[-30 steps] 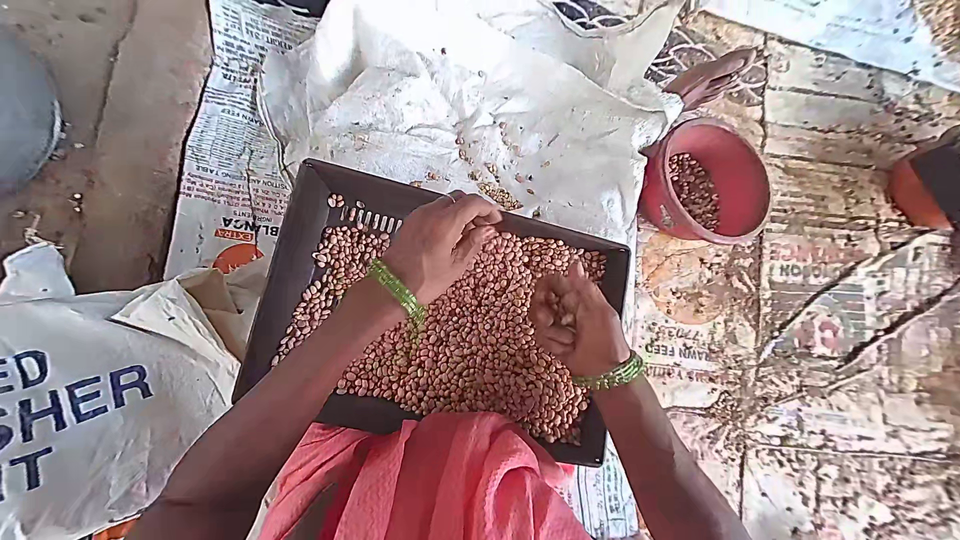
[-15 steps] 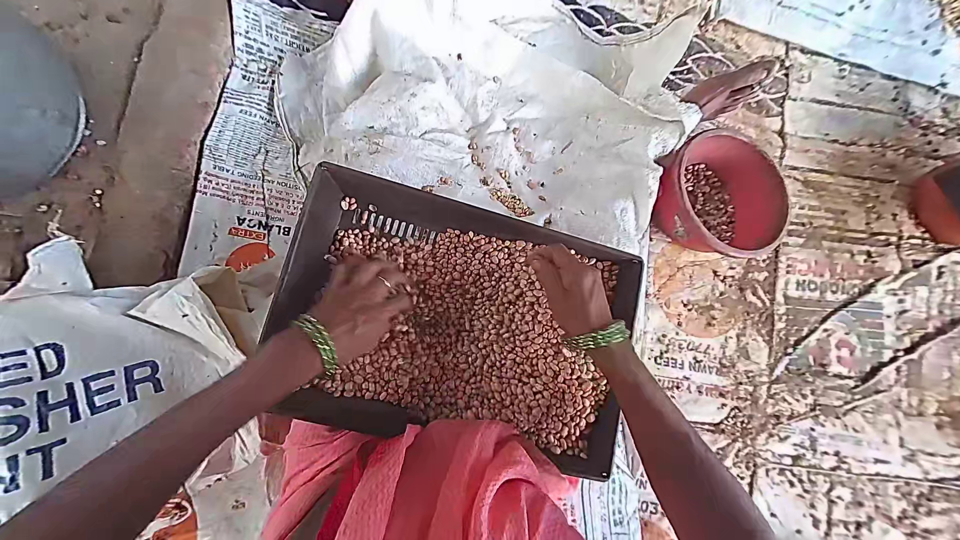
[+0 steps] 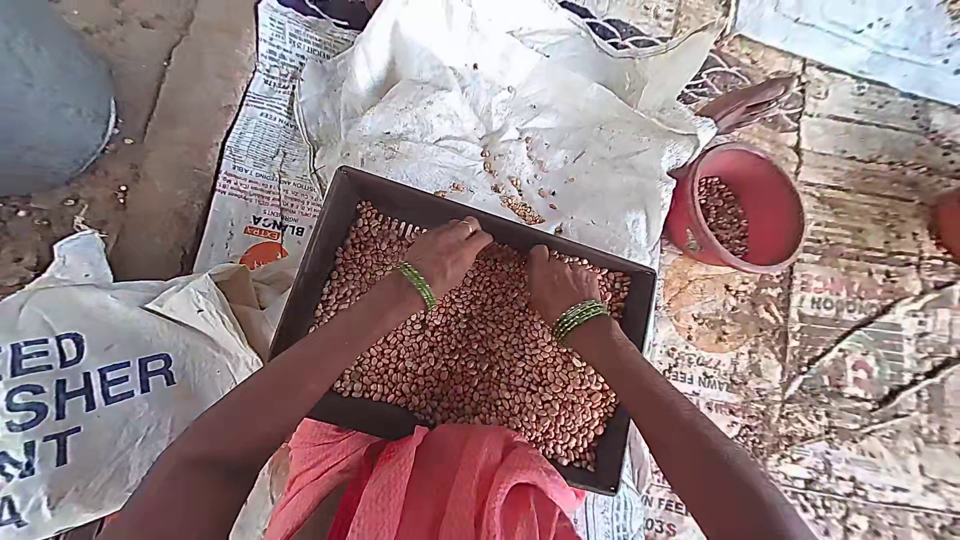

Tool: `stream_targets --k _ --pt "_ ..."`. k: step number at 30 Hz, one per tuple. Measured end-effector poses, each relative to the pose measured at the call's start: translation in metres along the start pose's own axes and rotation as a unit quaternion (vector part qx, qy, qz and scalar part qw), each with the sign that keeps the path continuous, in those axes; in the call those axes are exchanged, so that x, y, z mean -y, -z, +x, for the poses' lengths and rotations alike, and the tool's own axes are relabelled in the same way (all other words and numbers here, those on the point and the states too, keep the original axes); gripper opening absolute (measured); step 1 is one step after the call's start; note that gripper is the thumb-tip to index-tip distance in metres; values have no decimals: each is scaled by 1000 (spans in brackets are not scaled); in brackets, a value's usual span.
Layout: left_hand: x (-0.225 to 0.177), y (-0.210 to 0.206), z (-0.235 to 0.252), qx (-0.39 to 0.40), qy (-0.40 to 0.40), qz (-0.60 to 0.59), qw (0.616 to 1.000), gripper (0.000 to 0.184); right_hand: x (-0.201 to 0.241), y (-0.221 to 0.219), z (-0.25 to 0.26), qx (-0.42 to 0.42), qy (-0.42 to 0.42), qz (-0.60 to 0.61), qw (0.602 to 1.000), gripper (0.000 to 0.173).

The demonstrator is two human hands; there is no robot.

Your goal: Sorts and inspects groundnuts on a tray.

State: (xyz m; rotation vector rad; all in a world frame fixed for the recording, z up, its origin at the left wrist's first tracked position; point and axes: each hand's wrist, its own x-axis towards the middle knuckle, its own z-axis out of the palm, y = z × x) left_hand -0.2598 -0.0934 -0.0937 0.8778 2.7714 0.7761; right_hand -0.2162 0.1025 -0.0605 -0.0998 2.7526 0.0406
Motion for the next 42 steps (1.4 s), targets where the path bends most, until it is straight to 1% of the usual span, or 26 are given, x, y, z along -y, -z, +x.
stream_targets --k 3,5,6,8,9,10,11,12,13,14,15,16,18,21,25,28,31,33,34,35,36,37,38,39,40,42 --pt "-5 -16 13 -3 -26 53 998 25 -20 4 -6 -3 -7 162 987 29" --pt "-14 -10 16 54 25 61 996 27 -47 8 -12 -31 32 369 928 24" --pt "-19 -6 18 87 59 62 993 27 -59 6 -18 -57 46 515 854 17" --pt "-27 2 24 141 122 59 981 31 -80 13 -36 -17 68 747 661 26" --pt "-28 6 26 159 139 58 976 31 -88 13 -42 8 86 796 599 32" --pt "-29 8 28 169 146 60 973 31 -92 11 -46 21 90 809 580 38" --pt "-28 9 28 172 145 67 972 30 -91 9 -47 21 71 795 601 44" --pt "-26 10 26 168 139 78 973 29 -85 7 -49 8 39 750 660 46" --pt "-23 10 23 151 130 90 976 27 -76 3 -48 -12 19 675 738 44" --pt "-18 11 19 128 119 97 980 25 -67 0 -48 -28 25 563 825 38" --pt "-15 14 14 106 121 86 983 23 -60 0 -49 -29 50 445 894 32" --pt "-12 17 8 81 122 61 987 21 -52 -2 -48 -23 77 347 934 28" --pt "-8 24 -4 42 133 -8 990 19 -33 -9 -44 -20 93 195 976 29" --pt "-5 36 -18 -32 116 -75 990 19 -13 -15 -33 -32 116 29 992 24" --pt "2 49 -40 -79 116 -88 986 19 10 -3 -28 67 72 -50 994 24" --pt "11 60 -52 -79 118 -76 987 20 19 6 -26 128 24 -44 991 27" --pt "15 65 -57 -67 123 -66 988 20 18 5 -19 139 -10 -17 990 32" --pt "13 66 -59 -32 132 -64 989 20 10 6 -18 133 -5 59 989 33" --pt "11 66 -61 -15 127 -69 989 19 1 5 -20 114 16 142 983 31" --pt "9 66 -63 -7 114 -82 990 18 -9 5 -23 87 49 257 961 25" --pt "6 66 -66 -7 92 -102 990 17 -16 4 -27 82 68 392 914 16" --pt "0 66 -70 -12 67 -130 989 17 -17 0 -31 101 75 547 828 12" --pt "-8 66 -72 -27 32 -160 986 17 -15 -3 -35 147 79 672 722 21" --pt "-16 66 -71 -46 -10 -190 981 18 -9 -6 -37 186 78 739 643 29" --pt "-24 67 -70 -56 -45 -213 974 19 0 -9 -39 211 75 771 596 37" --pt "-30 67 -73 -54 -58 -189 979 21 20 -20 -40 236 69 795 554 55"
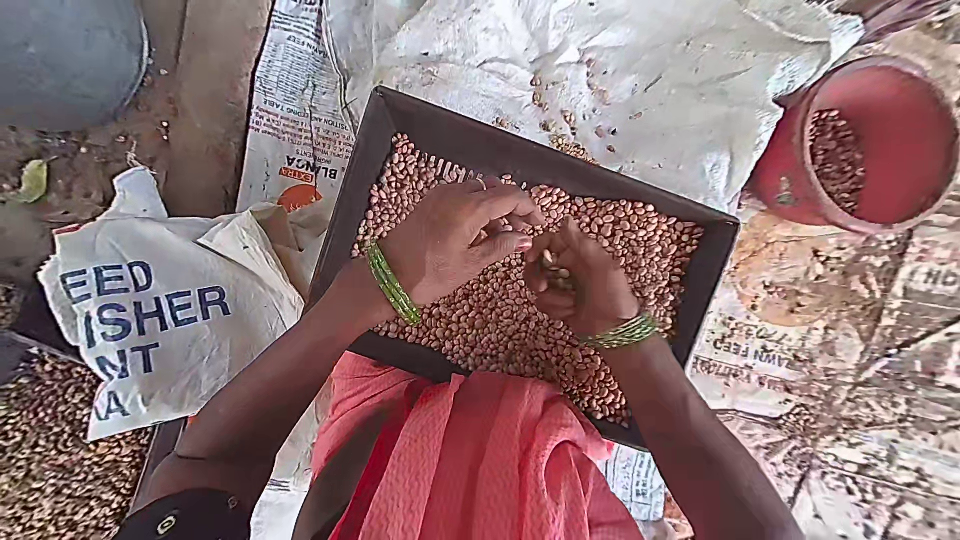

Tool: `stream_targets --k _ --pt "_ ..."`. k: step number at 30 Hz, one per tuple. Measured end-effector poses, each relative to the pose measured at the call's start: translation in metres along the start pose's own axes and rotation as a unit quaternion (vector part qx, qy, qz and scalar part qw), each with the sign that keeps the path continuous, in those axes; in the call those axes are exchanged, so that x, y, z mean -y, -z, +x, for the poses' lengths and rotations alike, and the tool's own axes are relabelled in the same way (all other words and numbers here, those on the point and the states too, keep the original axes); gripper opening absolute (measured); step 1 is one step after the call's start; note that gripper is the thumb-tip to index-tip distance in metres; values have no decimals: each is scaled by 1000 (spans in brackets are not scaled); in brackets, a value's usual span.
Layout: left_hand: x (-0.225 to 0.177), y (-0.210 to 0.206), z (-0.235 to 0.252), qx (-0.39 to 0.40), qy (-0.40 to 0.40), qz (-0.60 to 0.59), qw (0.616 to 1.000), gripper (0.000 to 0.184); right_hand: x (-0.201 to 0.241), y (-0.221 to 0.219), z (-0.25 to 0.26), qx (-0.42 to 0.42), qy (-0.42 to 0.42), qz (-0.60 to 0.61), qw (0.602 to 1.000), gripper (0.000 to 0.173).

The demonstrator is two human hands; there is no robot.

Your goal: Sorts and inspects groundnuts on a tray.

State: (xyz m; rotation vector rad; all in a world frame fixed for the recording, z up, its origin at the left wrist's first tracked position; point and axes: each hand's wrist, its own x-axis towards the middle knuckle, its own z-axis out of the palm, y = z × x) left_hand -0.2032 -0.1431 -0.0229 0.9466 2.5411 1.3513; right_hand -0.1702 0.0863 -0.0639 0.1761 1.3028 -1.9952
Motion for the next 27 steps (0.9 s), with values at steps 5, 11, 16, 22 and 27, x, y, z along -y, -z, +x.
stream_targets --k 5,11,16,22,27 --pt "23 -11 -20 205 244 163 934 26 -19 -20 17 -119 69 -285 949 44" --pt "29 -40 -45 155 242 220 932 26 -26 -50 27 -57 30 -773 632 24" --pt "30 -39 -42 168 257 239 921 28 -18 -75 40 25 -100 -823 559 40" --pt "30 -42 -35 193 244 266 912 28 -11 -82 45 40 -151 -814 559 36" --pt "36 -39 -28 203 245 235 918 27 -20 -80 42 21 -131 -804 579 39"
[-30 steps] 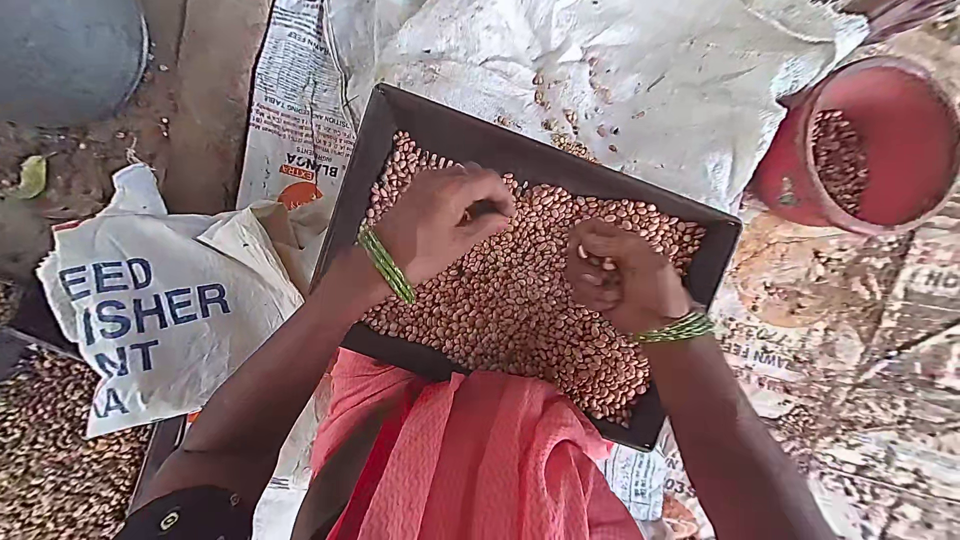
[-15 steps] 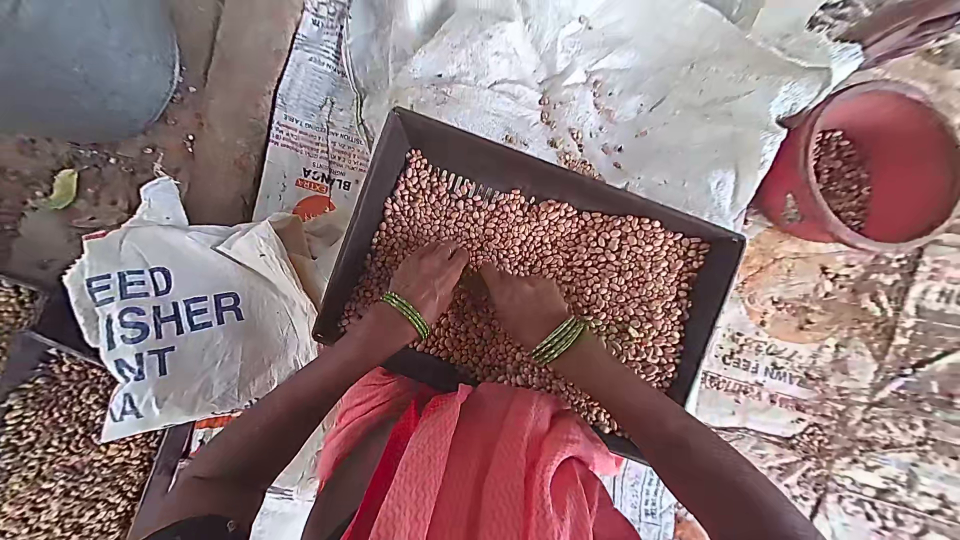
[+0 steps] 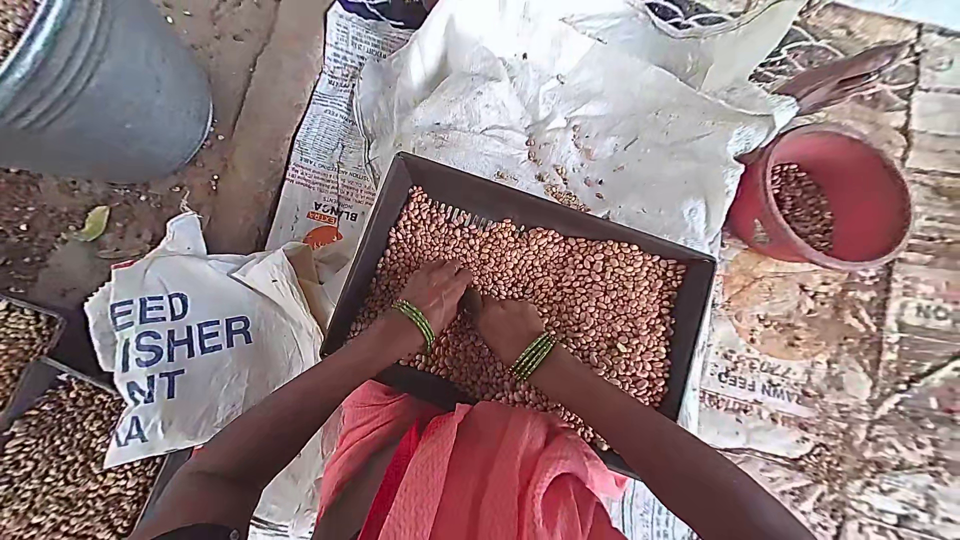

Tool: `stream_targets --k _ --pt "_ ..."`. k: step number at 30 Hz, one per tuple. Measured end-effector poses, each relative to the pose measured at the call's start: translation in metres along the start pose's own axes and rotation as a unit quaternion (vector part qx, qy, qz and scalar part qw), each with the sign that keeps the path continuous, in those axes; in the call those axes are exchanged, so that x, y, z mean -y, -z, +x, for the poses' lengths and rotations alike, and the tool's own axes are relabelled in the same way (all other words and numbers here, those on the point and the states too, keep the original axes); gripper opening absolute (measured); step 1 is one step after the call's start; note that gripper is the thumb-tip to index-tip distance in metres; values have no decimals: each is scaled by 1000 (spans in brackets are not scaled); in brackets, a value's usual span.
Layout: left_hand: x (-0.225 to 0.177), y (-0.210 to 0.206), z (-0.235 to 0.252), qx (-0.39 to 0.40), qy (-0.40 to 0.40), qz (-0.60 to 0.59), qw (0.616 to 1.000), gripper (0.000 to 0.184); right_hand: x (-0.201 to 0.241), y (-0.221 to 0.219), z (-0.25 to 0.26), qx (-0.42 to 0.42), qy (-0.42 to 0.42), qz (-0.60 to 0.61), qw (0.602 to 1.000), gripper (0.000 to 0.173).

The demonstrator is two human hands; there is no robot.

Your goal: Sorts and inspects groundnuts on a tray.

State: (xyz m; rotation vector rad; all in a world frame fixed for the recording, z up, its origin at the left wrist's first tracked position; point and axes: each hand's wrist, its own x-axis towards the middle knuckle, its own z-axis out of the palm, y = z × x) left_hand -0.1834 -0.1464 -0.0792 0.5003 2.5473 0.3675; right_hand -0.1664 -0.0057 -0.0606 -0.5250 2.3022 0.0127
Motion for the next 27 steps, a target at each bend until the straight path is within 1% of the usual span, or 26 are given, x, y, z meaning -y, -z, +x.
stream_targets --k 1,2,3,4,5,6,7,8,9,10,11,12,14,16,17,18,19,20,21,22,23,24,25,27 --pt "4 3 2 -13 8 -21 1000 25 -4 1 1 2 -7 42 999 38" --pt "9 8 3 -25 19 -46 998 24 -13 2 0 -16 -9 111 994 34" --pt "15 16 3 -40 23 -84 995 23 -27 1 -4 -49 6 206 977 31" --pt "20 25 -2 -54 18 -130 990 22 -43 -5 -8 -93 45 337 936 27" --pt "24 33 -9 -75 -5 -173 982 20 -57 -13 -11 -114 88 490 860 20" --pt "26 39 -16 -106 -49 -213 970 17 -65 -17 -13 -90 116 638 756 16" --pt "26 45 -21 -131 -97 -251 954 17 -71 -16 -15 -45 133 729 670 23" --pt "25 51 -25 -144 -139 -285 937 21 -73 -14 -15 -14 147 766 626 34" --pt "24 56 -27 -158 -167 -299 926 25 -72 -14 -14 -6 150 778 610 44" --pt "24 58 -28 -180 -181 -284 924 25 -67 -14 -13 -5 141 780 609 51" --pt "27 57 -26 -199 -178 -244 932 23 -62 -13 -10 -2 126 779 615 54" --pt "31 55 -25 -192 -155 -198 949 20 -58 -14 -7 -3 110 779 617 54" --pt "36 46 -20 -93 -86 -133 983 19 -53 -15 -3 -24 90 792 604 49" --pt "40 28 -13 -10 -48 -76 996 20 -54 -14 -2 -49 87 808 580 49" --pt "40 21 -10 8 -39 -49 998 22 -55 -13 -3 -64 79 810 578 50" --pt "40 14 -8 3 -40 -29 999 24 -57 -13 -4 -81 69 804 586 51" --pt "41 7 -6 -23 -54 -13 998 24 -59 -13 -6 -106 58 786 606 51" --pt "41 3 -4 -43 -67 3 997 24 -62 -15 -6 -144 56 747 647 50" --pt "40 3 -3 -52 -75 21 996 24 -65 -19 -5 -192 62 669 716 48" --pt "38 3 -3 -50 -78 37 995 24 -69 -21 -5 -232 65 549 800 44" --pt "37 4 -3 -45 -81 52 994 25 -70 -21 -7 -244 72 433 865 41" --pt "36 4 -3 -34 -84 66 994 26 -67 -22 -6 -243 84 331 908 37" --pt "34 5 -3 -22 -84 80 993 28 -63 -23 -5 -232 95 240 938 31" --pt "32 6 -2 -8 -82 75 994 28 -53 -19 -5 -164 106 115 974 30"
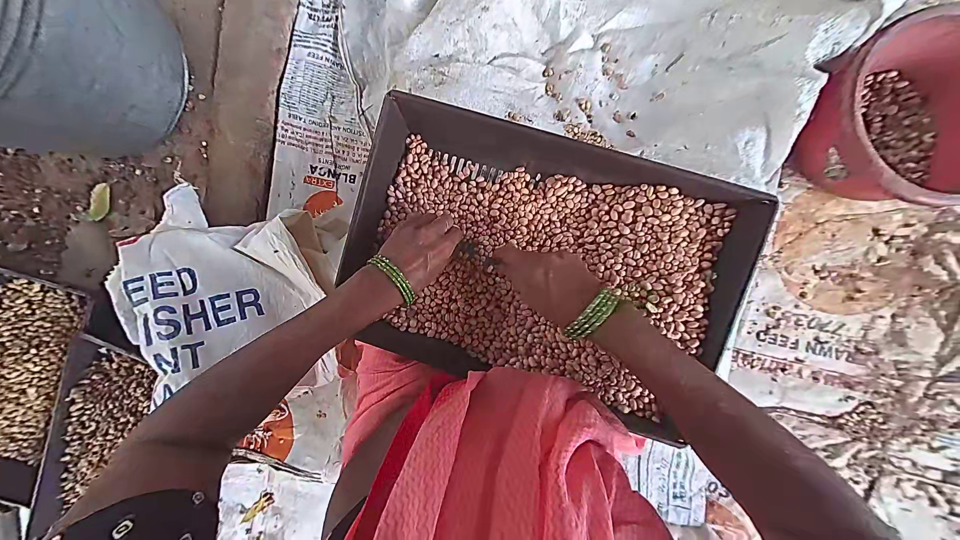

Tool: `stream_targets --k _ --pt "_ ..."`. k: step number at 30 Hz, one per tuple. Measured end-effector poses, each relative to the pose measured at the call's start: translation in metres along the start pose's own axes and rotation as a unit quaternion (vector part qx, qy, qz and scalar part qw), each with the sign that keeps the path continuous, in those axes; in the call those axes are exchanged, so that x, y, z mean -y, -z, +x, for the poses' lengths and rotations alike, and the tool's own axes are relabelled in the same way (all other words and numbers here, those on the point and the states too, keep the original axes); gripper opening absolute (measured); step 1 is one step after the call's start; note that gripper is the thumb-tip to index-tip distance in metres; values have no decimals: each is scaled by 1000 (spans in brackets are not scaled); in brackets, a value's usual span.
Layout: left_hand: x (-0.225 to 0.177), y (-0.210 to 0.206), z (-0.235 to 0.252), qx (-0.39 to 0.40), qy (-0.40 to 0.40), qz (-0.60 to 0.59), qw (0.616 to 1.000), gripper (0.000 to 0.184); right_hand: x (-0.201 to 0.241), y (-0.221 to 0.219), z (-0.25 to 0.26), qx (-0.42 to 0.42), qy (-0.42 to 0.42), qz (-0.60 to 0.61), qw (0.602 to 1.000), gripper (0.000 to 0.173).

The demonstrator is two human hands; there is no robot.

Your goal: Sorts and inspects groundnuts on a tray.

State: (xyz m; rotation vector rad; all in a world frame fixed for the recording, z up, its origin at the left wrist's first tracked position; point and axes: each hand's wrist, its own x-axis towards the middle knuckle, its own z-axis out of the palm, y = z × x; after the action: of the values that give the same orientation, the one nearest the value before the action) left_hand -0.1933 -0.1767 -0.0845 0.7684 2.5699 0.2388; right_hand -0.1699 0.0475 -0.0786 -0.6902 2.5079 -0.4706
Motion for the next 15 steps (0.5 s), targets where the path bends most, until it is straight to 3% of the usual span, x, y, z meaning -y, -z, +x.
stream_targets --k 3,7,9,11,13,14,15 --pt "6 10 2 -9 52 -103 993 22 18 4 13 119 4 -127 985 39" --pt "7 31 -15 -105 40 -185 976 16 36 2 17 146 -28 -151 977 39" --pt "-3 36 -23 -90 12 -196 976 15 33 4 18 140 -41 -120 982 32" --pt "-14 28 -27 -33 1 -206 978 14 18 7 17 113 -55 11 992 28" --pt "-22 8 -27 1 -17 -200 980 18 -6 12 2 20 -19 255 966 24" --pt "-24 -3 -26 3 -33 -181 983 20 -19 12 -7 -13 2 405 914 18" --pt "-24 -15 -25 -8 -54 -155 986 22 -27 17 -16 -3 5 551 834 17"
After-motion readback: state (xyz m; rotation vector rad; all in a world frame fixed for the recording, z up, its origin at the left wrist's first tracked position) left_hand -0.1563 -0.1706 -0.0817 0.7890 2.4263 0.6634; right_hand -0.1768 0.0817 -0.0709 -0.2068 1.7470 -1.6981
